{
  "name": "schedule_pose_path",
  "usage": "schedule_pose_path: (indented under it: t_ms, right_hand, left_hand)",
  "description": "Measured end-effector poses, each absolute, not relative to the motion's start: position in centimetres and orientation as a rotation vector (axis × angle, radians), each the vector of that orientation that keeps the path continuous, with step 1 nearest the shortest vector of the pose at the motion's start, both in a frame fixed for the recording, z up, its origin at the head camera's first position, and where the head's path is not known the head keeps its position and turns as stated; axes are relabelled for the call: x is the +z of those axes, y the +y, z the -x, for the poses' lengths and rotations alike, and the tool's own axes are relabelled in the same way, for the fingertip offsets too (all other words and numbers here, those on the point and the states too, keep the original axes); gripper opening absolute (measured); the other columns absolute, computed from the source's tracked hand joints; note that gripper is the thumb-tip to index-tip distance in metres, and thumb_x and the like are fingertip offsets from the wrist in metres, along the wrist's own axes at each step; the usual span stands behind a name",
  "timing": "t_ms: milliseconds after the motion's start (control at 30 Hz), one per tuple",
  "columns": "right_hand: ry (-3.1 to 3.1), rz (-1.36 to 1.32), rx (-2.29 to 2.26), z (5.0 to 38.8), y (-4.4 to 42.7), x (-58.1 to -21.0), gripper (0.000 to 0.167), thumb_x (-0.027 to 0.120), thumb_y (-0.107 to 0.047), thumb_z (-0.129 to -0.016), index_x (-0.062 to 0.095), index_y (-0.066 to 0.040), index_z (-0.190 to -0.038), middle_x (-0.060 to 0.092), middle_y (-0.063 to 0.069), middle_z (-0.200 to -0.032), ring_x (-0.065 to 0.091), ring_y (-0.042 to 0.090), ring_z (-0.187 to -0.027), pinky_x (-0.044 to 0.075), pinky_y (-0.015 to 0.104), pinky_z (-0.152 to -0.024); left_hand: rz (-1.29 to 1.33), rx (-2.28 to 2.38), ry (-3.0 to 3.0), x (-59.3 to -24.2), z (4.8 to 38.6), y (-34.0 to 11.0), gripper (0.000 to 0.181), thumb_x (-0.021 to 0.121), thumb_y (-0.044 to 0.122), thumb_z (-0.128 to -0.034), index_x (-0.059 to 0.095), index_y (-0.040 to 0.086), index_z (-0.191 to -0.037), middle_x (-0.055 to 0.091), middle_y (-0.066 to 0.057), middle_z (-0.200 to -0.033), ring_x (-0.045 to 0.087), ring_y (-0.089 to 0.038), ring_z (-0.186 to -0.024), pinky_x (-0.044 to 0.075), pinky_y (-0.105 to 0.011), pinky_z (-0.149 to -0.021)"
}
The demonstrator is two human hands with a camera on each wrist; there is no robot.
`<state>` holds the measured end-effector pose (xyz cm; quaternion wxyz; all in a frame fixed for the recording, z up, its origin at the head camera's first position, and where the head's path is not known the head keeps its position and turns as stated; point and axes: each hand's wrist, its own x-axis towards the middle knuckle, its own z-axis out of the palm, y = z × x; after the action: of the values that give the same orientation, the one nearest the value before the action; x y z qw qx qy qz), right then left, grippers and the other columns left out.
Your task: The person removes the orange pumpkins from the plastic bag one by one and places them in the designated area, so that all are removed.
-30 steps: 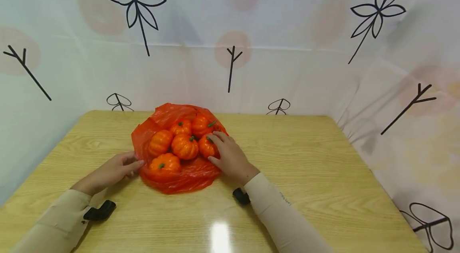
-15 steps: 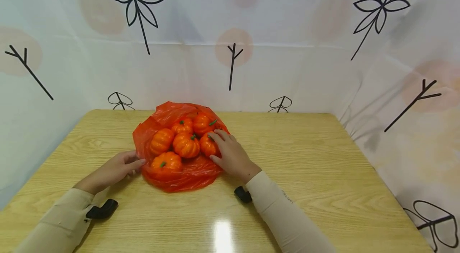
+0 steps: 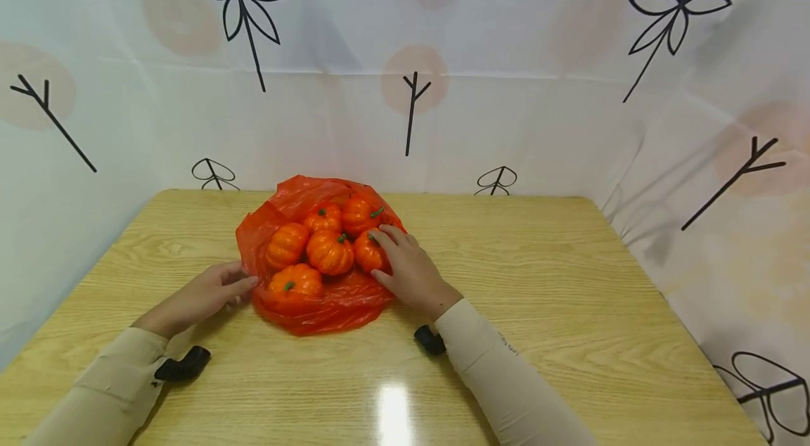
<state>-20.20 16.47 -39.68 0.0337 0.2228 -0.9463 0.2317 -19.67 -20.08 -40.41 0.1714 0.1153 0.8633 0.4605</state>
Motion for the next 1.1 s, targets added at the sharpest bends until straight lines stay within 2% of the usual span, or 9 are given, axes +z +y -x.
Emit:
schedule_pose_path:
  t_ms: [433, 667, 1100]
  right_hand:
    - [-2.904, -0.704, 0.677, 20.4, 16.4, -39.5, 0.07, 0.075, -0.028, -0.091, 0.041, -0.016, -0.151, 0.038, 0.01, -0.156, 0.042, 0.034, -0.14, 0.042, 0.049, -0.111]
    - [-2.855, -0.761, 0.608, 20.0, 16.8, -38.2, 0.069, 0.077, -0.026, -0.089, 0.045, -0.012, -0.148, 0.042, 0.011, -0.154, 0.045, 0.035, -0.139, 0.044, 0.05, -0.109]
    - [-2.835, -0.845, 0.663, 20.1, 17.9, -37.2, 0.068, 0.077, -0.031, -0.089, 0.046, -0.016, -0.148, 0.044, 0.009, -0.152, 0.045, 0.033, -0.139, 0.042, 0.049, -0.11]
  left_hand:
    - [-0.334, 1.299, 2.456, -40.5, 19.7, -20.2, 0.029, 0.06, 0.035, -0.1009, 0.058, 0.006, -0.102, 0.056, -0.008, -0.089, 0.051, -0.017, -0.076, 0.047, -0.027, -0.061]
    - [-0.322, 1.283, 2.471, -40.4, 19.7, -20.0, 0.03, 0.06, 0.035, -0.1008, 0.058, 0.006, -0.102, 0.056, -0.008, -0.09, 0.051, -0.018, -0.076, 0.047, -0.027, -0.061]
    - [-0.322, 1.28, 2.482, -40.5, 19.9, -20.1, 0.029, 0.06, 0.034, -0.101, 0.057, 0.005, -0.1, 0.056, -0.008, -0.089, 0.051, -0.017, -0.076, 0.047, -0.027, -0.061]
